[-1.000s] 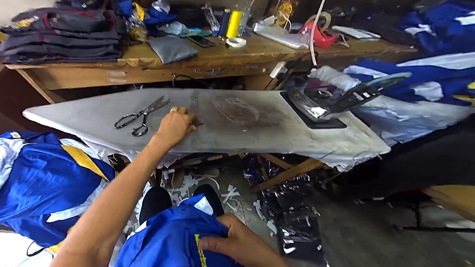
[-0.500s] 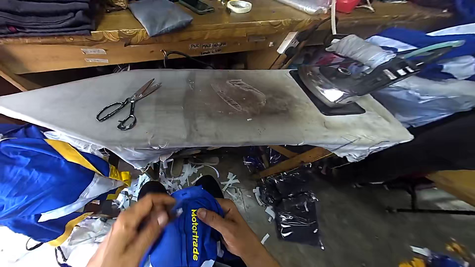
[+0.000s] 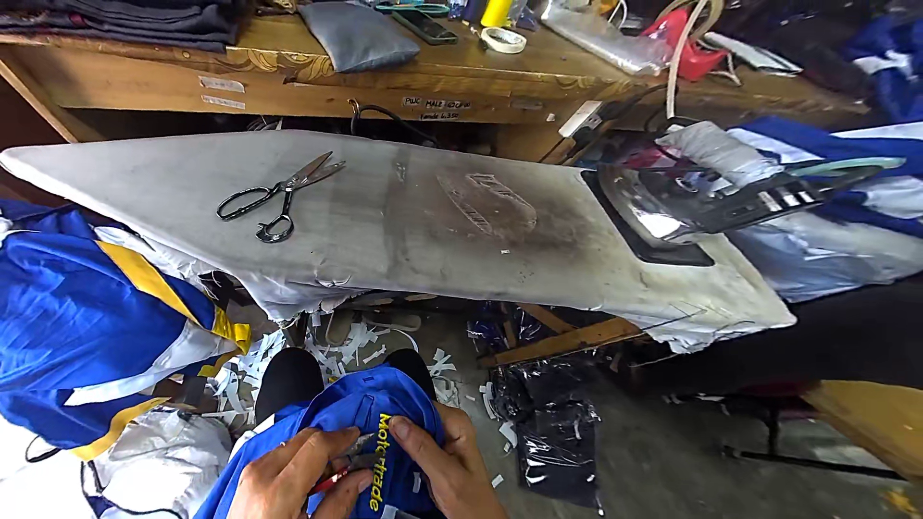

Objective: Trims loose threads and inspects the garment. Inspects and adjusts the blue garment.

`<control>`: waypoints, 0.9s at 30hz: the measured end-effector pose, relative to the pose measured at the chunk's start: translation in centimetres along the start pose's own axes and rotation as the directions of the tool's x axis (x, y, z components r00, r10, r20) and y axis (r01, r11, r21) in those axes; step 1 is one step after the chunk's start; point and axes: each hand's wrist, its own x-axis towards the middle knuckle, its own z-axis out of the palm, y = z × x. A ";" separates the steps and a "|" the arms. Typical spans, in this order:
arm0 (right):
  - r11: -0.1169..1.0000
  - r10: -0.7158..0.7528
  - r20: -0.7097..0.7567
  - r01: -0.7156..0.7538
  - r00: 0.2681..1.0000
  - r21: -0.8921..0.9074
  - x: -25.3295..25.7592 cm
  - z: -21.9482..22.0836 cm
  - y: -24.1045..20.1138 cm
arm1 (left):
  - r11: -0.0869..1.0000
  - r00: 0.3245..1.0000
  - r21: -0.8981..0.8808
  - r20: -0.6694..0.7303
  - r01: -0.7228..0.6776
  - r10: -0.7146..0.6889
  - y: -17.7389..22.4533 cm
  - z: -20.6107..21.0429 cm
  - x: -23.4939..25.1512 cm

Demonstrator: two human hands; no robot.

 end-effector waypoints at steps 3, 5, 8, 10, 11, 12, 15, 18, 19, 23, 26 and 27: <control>1.000 -0.021 -0.008 0.021 1.000 -0.019 0.1 0.2 0.0 | 1.000 1.000 0.004 -0.018 -0.007 0.008 -0.2 0.1 0.0; 0.999 -0.029 -0.003 0.029 1.000 -0.031 0.1 0.3 0.0 | 1.000 1.000 -0.004 -0.018 -0.007 0.006 -0.3 0.0 -0.1; 0.998 -0.041 -0.003 0.041 0.999 -0.042 0.2 0.4 0.1 | 1.000 1.000 -0.012 -0.016 0.001 -0.001 -0.3 -0.2 -0.2; 0.998 -0.052 -0.002 0.052 0.999 -0.044 0.2 0.5 0.1 | 1.000 1.000 -0.021 -0.015 0.007 -0.007 -0.2 -0.2 -0.2; 0.998 -0.055 0.001 0.055 0.998 -0.043 0.2 0.5 0.1 | 1.000 1.000 -0.028 -0.014 0.008 -0.009 -0.2 -0.2 -0.1; 0.997 -0.056 0.003 0.056 0.998 -0.044 0.2 0.6 0.1 | 0.999 1.000 -0.034 -0.013 0.010 -0.010 -0.3 -0.2 -0.1; 0.997 -0.056 -0.002 0.056 0.998 -0.055 0.2 0.7 0.0 | 0.999 1.000 -0.053 -0.014 0.014 -0.014 -0.4 -0.1 -0.2; 0.996 -0.055 -0.014 0.054 0.998 -0.070 0.0 0.8 -0.1 | 0.998 1.000 -0.055 -0.014 0.026 -0.027 -0.2 -0.2 -0.2; 0.996 -0.052 -0.019 0.051 0.998 -0.076 0.0 0.9 -0.1 | 0.998 0.999 -0.052 -0.015 0.032 -0.033 -0.1 -0.2 -0.2; 0.995 -0.058 -0.015 0.057 0.998 -0.083 -0.1 1.0 -0.1 | 0.998 0.999 -0.047 -0.014 0.035 -0.035 0.0 -0.4 -0.3; 0.995 -0.064 -0.018 0.062 0.998 -0.079 -0.1 1.1 -0.1 | 0.998 0.999 -0.049 -0.010 0.040 -0.041 0.1 -0.5 -0.4; 0.995 -0.065 -0.017 0.063 0.998 -0.079 -0.1 1.2 -0.1 | 0.998 0.999 -0.051 -0.011 0.040 -0.041 0.1 -0.5 -0.4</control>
